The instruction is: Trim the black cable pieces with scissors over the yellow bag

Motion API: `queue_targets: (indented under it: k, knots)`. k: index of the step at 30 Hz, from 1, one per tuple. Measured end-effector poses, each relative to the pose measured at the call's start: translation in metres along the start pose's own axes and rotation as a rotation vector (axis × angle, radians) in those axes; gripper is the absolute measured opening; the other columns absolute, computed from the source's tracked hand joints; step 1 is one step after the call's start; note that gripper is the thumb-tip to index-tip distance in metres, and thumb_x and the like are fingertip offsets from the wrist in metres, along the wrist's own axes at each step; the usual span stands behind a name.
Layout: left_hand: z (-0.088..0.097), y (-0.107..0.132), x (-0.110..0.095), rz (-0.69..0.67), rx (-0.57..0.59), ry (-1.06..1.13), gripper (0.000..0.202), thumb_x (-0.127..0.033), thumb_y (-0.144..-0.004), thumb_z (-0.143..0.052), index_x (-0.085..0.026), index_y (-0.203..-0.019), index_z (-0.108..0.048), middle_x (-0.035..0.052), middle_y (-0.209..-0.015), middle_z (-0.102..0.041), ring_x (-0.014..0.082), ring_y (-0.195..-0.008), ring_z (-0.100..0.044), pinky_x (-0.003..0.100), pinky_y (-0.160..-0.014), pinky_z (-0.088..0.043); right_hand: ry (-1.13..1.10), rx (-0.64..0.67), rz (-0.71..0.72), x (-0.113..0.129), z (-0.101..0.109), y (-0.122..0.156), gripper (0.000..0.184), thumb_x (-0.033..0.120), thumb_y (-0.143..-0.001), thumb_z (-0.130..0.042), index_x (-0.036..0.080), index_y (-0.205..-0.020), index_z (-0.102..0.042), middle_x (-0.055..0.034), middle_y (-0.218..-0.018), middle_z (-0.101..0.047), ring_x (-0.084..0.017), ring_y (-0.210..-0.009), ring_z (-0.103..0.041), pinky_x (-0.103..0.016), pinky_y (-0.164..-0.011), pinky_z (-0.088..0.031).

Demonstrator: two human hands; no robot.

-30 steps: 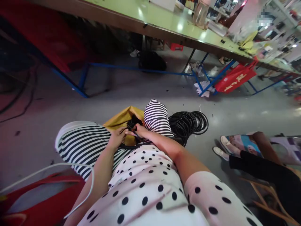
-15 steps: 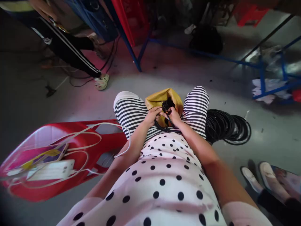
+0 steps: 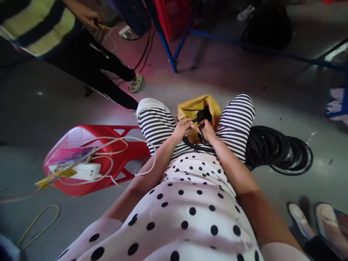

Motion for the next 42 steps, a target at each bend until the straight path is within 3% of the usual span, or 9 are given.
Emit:
queue_targets:
  k: [4,14,22,33,42]
  knots:
    - [0.000,-0.004,0.000,0.001,-0.042,-0.015,0.009,-0.017,-0.104,-0.059,-0.015,-0.112,-0.062,-0.0075,-0.066,-0.052,0.0019,-0.040,-0.031,0.017,-0.040,-0.020,0.020,-0.032,0.024,-0.006,-0.001,-0.004,0.060,0.068,-0.074,-0.086,0.026,-0.102,-0.053,0.0043,-0.075,-0.060,-0.018,-0.066,-0.056,-0.029,-0.062,-0.044]
    - [-0.002,-0.008,0.009,0.039,-0.038,-0.062,0.019,-0.022,-0.105,-0.058,-0.019,-0.123,-0.063,-0.0074,-0.072,-0.054,0.0038,-0.039,-0.040,0.019,-0.038,-0.028,0.060,-0.055,0.021,-0.015,0.000,-0.002,0.063,0.071,-0.071,-0.086,0.026,-0.101,-0.053,0.0048,-0.072,-0.059,-0.017,-0.063,-0.054,-0.027,-0.059,-0.043]
    - [-0.003,-0.021,0.017,0.118,-0.014,-0.025,0.007,-0.024,-0.105,-0.057,-0.020,-0.110,-0.059,-0.0090,-0.062,-0.046,0.0040,-0.037,-0.031,0.017,-0.039,-0.019,0.119,-0.065,0.012,-0.020,0.002,-0.007,0.063,0.076,-0.072,-0.083,0.027,-0.093,-0.048,0.0040,-0.071,-0.060,-0.017,-0.061,-0.054,-0.029,-0.058,-0.042]
    - [-0.006,-0.032,0.026,0.131,-0.027,-0.015,0.005,-0.025,-0.103,-0.060,-0.020,-0.105,-0.058,-0.0101,-0.059,-0.041,0.0050,-0.037,-0.029,0.017,-0.040,-0.017,0.134,-0.026,-0.093,-0.021,0.002,-0.008,0.060,0.071,-0.075,-0.086,0.027,-0.097,-0.051,0.0070,-0.058,-0.055,-0.018,-0.049,-0.055,-0.029,-0.051,-0.041]
    - [-0.007,-0.030,0.025,0.135,-0.041,0.001,0.008,-0.024,-0.104,-0.060,-0.020,-0.099,-0.058,-0.0111,-0.057,-0.038,0.0044,-0.036,-0.029,0.017,-0.039,-0.017,0.084,-0.015,-0.090,-0.018,0.000,-0.005,0.059,0.067,-0.077,-0.087,0.028,-0.099,-0.049,0.0092,-0.054,-0.052,-0.016,-0.040,-0.052,-0.027,-0.042,-0.039]
Point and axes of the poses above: each hand's wrist, its own y-axis away from the middle knuckle, its own z-axis out of the back of the hand, x = y × z, the point moved 5 cm from there along -y, towards the middle knuckle
